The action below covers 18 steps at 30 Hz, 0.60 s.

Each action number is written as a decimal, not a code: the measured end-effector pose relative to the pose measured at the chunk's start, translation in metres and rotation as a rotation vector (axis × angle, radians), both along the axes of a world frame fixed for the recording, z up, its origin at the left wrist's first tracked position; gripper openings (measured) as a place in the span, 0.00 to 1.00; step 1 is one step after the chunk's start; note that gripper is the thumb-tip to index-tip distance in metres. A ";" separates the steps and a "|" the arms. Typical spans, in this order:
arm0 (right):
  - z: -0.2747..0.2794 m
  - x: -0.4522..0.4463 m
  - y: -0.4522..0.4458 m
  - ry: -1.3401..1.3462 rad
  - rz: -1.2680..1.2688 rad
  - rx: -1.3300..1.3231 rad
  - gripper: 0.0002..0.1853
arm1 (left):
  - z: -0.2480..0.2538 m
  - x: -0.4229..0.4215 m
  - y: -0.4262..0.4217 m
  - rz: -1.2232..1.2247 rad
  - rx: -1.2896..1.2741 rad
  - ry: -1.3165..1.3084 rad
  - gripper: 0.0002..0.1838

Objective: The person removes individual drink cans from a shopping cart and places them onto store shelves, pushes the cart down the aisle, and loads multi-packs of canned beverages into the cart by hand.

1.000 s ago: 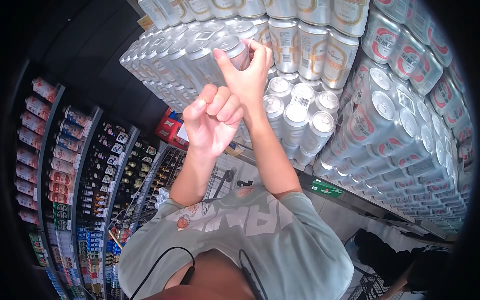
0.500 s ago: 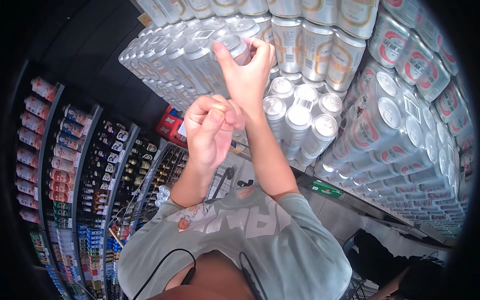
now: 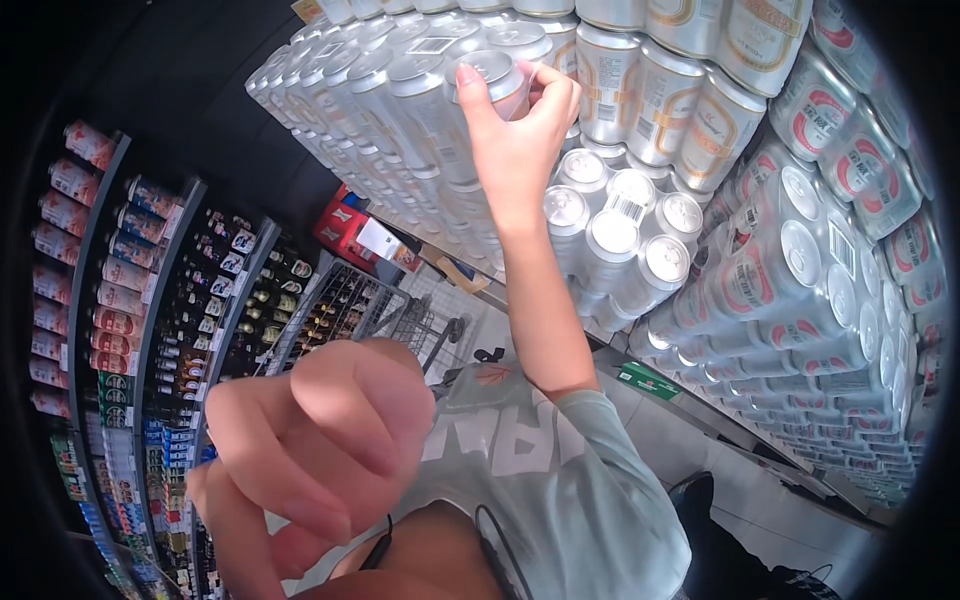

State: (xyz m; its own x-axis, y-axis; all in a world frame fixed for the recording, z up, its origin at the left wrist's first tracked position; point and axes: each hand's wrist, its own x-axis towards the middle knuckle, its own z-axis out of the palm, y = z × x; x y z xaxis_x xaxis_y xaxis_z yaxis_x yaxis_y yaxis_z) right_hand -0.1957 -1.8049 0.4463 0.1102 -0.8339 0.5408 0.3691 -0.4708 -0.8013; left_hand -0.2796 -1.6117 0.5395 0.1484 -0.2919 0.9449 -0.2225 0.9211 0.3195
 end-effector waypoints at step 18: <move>0.000 -0.004 0.003 0.026 0.025 0.032 0.30 | 0.002 -0.025 -0.012 -0.141 -0.034 0.256 0.13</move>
State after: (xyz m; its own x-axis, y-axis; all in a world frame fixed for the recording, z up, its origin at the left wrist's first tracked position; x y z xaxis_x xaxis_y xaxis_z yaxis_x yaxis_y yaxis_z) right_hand -0.1995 -1.8021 0.4467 0.1448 -0.8475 0.5106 0.3591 -0.4359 -0.8253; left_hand -0.3051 -1.6238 0.5413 0.3435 -0.2959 0.8913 -0.0071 0.9482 0.3176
